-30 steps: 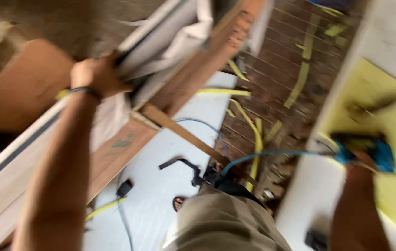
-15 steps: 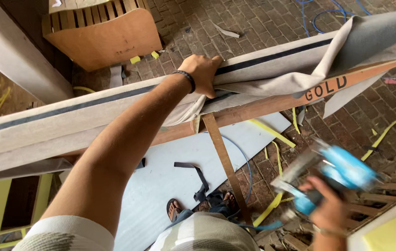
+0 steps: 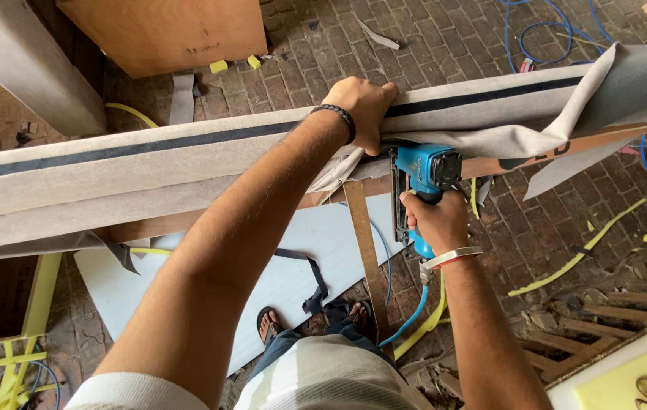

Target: The person stretches beige upholstery fabric over a long padded wooden frame and staples it underneath using a pneumatic nail gun, working along the frame. They then trim the excess fabric with scissors and continue pulling and stapling the fabric taut along the edge.

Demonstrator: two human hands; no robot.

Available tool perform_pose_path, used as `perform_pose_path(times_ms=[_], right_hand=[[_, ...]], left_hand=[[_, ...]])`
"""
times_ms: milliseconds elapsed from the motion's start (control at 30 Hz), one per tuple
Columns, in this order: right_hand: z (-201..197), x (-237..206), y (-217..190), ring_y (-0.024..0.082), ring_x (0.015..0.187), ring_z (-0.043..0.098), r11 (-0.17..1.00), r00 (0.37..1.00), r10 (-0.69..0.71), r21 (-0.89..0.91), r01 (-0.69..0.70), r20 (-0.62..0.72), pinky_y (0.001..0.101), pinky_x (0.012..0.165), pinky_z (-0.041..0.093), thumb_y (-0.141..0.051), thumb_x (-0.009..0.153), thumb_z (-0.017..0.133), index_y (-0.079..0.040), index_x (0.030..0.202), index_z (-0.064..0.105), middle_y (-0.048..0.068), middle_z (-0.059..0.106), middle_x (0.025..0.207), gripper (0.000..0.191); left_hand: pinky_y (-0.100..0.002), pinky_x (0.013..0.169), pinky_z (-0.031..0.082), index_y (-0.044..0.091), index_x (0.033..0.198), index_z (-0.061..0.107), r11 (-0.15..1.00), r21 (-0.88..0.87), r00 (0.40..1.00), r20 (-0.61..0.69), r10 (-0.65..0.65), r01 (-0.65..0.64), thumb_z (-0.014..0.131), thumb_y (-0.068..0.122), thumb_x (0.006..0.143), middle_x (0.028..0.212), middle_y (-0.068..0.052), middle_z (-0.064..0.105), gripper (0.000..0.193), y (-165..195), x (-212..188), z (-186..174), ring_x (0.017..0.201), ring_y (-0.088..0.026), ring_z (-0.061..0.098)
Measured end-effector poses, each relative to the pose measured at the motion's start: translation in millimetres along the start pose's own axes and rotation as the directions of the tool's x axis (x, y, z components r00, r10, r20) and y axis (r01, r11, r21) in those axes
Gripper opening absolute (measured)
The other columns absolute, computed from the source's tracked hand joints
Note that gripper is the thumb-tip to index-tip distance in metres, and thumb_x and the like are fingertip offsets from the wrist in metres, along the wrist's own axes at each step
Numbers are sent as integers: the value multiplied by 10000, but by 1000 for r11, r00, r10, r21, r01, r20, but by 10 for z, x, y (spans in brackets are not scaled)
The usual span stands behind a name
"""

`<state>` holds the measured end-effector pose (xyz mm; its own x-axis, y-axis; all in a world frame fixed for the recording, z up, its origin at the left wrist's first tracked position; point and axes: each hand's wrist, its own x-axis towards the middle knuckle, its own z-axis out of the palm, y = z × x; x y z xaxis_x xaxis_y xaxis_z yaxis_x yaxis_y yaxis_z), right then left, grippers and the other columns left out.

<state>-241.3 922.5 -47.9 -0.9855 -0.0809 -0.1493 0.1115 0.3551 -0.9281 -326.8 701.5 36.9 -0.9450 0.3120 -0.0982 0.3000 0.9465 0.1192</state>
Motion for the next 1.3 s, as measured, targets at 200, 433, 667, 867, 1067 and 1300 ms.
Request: perform_pose_path(times_ms=[200, 433, 667, 867, 1067, 1300], right_hand=[[17, -51, -76, 127, 444, 584, 1000, 1000, -3, 17, 3, -7, 297, 426, 488, -94, 856, 760, 11, 729, 655, 44, 638, 575, 196], [-27, -96, -408, 113, 438, 568, 996, 999, 39, -82, -36, 38, 293, 413, 462, -61, 827, 715, -53, 951, 740, 34, 626, 579, 127], [80, -165, -432, 106, 454, 589, 992, 996, 83, -99, -81, 15, 281, 428, 488, -61, 813, 708, -55, 959, 747, 26, 649, 596, 151], [127, -155, -404, 124, 446, 563, 999, 995, 37, -9, -37, 88, 298, 439, 469, -76, 813, 702, -50, 958, 740, 42, 623, 588, 153], [270, -234, -405, 109, 482, 625, 996, 999, 45, -79, -46, -8, 284, 476, 526, -100, 796, 699, -79, 969, 764, 37, 676, 611, 186], [281, -140, -411, 145, 494, 677, 965, 997, 74, -252, -77, -21, 307, 477, 539, -169, 841, 736, -28, 843, 759, 66, 703, 615, 143]], left_hand=[[-406, 762, 586, 77, 1210, 559, 1000, 15, 1000, -27, 5, -4, 908, 338, 558, 923, -129, 746, 784, 77, 30, 66, 903, -313, 734], [-401, 739, 592, 57, 1210, 568, 998, 45, 999, -22, 36, -35, 907, 334, 578, 908, -129, 746, 769, 64, 43, 35, 876, -306, 738], [-403, 746, 594, 51, 1210, 562, 999, 33, 999, -15, 42, -42, 912, 362, 581, 901, -140, 743, 784, 34, 47, 54, 868, -315, 735], [-402, 765, 588, 26, 1241, 530, 995, 64, 997, -10, 82, -81, 955, 426, 563, 944, -151, 741, 894, -6, 57, 41, 920, -316, 728], [-394, 812, 576, 43, 1295, 514, 994, 41, 994, 40, 98, -100, 956, 390, 581, 1008, -156, 741, 909, -38, 74, 43, 961, -318, 726], [-393, 866, 554, 38, 1326, 498, 990, 45, 989, 65, 132, -135, 953, 376, 591, 1066, -169, 733, 929, -112, 36, -5, 1015, -321, 712]])
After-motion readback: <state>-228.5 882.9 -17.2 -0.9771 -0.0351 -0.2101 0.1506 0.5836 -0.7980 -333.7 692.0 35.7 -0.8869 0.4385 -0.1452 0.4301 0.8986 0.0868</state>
